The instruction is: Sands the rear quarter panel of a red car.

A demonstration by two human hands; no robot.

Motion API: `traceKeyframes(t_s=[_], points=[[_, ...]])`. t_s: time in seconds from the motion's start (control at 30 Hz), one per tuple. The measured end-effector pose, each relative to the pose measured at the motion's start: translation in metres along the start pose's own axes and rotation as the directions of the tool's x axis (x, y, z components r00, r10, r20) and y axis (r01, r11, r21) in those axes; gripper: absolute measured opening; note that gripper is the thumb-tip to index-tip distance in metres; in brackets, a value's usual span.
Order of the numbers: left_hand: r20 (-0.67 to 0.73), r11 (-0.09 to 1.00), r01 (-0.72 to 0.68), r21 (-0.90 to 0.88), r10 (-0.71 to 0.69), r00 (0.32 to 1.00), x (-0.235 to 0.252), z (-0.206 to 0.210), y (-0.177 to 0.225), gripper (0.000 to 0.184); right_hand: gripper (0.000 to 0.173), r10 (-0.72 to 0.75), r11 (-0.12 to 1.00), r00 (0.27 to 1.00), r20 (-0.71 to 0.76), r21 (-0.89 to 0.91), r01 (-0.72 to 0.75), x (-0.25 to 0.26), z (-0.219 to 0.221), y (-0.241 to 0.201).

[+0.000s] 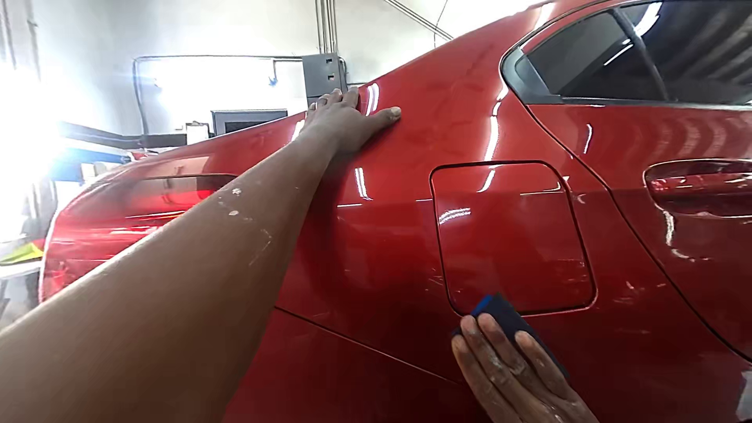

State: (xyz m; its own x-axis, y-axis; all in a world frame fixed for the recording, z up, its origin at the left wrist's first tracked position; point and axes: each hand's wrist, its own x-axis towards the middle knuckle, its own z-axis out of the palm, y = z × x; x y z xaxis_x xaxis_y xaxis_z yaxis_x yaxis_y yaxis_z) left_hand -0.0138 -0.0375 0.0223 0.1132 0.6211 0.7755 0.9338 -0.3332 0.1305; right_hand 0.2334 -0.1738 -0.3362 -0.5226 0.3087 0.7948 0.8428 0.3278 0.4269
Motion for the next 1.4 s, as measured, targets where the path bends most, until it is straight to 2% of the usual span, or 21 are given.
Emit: traceKeyframes(t_s=[0.17, 0.33, 0.5, 0.67, 0.83, 0.9, 0.97, 1.03, 1.1, 1.17, 1.27, 1.33, 1.4], points=[[-0.008, 1.0, -0.007, 0.004, 0.007, 1.0, -0.001, -0.001, -0.003, 0.115, 0.098, 0.017, 0.999, 0.997, 0.069, -0.035, -0.015, -0.031, -0.007, 0.005], [0.002, 1.0, -0.003, 0.006, 0.003, 1.0, -0.001, -0.001, 0.0, 0.113, 0.104, 0.057, 0.998, 0.998, 0.01, 0.003, -0.057, 0.007, -0.001, -0.007], [0.0, 1.0, -0.003, 0.011, 0.003, 1.0, -0.002, -0.001, -0.003, 0.114, 0.095, 0.019, 1.0, 0.997, 0.071, -0.016, -0.018, -0.029, -0.006, 0.007], [0.007, 1.0, -0.008, 0.011, 0.008, 1.0, -0.002, -0.001, -0.001, 0.113, 0.099, 0.029, 0.999, 1.0, -0.004, 0.015, -0.029, 0.007, 0.003, -0.005], [0.007, 1.0, 0.004, 0.006, -0.004, 1.0, -0.003, -0.003, -0.002, 0.112, 0.077, -0.041, 0.999, 0.998, 0.037, 0.025, 0.04, -0.048, -0.011, 0.026], [0.001, 1.0, 0.0, 0.008, 0.0, 1.0, -0.002, -0.001, -0.001, 0.113, 0.07, 0.08, 0.995, 0.996, -0.034, 0.054, -0.079, -0.057, -0.023, 0.033], [-0.007, 1.0, -0.009, 0.005, 0.009, 1.0, 0.0, -0.001, -0.001, 0.112, 0.066, 0.286, 0.952, 0.949, -0.134, 0.15, -0.265, -0.048, -0.033, 0.032], [-0.003, 1.0, -0.006, 0.01, 0.006, 1.0, -0.001, 0.0, -0.001, 0.112, 0.071, 0.441, 0.891, 0.891, -0.109, 0.176, -0.419, -0.035, -0.036, 0.022], [0.0, 1.0, -0.002, 0.011, 0.002, 1.0, -0.003, -0.001, 0.0, 0.11, 0.064, 0.496, 0.856, 0.867, -0.045, 0.194, -0.48, -0.027, -0.037, 0.015], [-0.003, 1.0, 0.002, 0.012, -0.002, 1.0, -0.002, -0.002, 0.0, 0.111, 0.046, 0.514, 0.826, 0.857, 0.023, 0.254, -0.502, -0.024, -0.041, 0.017], [0.001, 1.0, 0.0, 0.018, 0.0, 1.0, -0.001, -0.001, -0.001, 0.112, 0.021, 0.488, 0.833, 0.873, 0.011, 0.294, -0.469, -0.021, -0.057, 0.029], [-0.005, 1.0, -0.004, 0.016, 0.004, 1.0, 0.0, 0.0, -0.002, 0.112, 0.02, 0.456, 0.806, 0.89, -0.003, 0.427, -0.411, -0.02, -0.068, 0.039], [-0.003, 1.0, -0.004, 0.004, 0.004, 1.0, 0.0, 0.0, -0.001, 0.112, 0.02, 0.451, 0.719, 0.892, -0.027, 0.603, -0.345, -0.02, -0.077, 0.048]])
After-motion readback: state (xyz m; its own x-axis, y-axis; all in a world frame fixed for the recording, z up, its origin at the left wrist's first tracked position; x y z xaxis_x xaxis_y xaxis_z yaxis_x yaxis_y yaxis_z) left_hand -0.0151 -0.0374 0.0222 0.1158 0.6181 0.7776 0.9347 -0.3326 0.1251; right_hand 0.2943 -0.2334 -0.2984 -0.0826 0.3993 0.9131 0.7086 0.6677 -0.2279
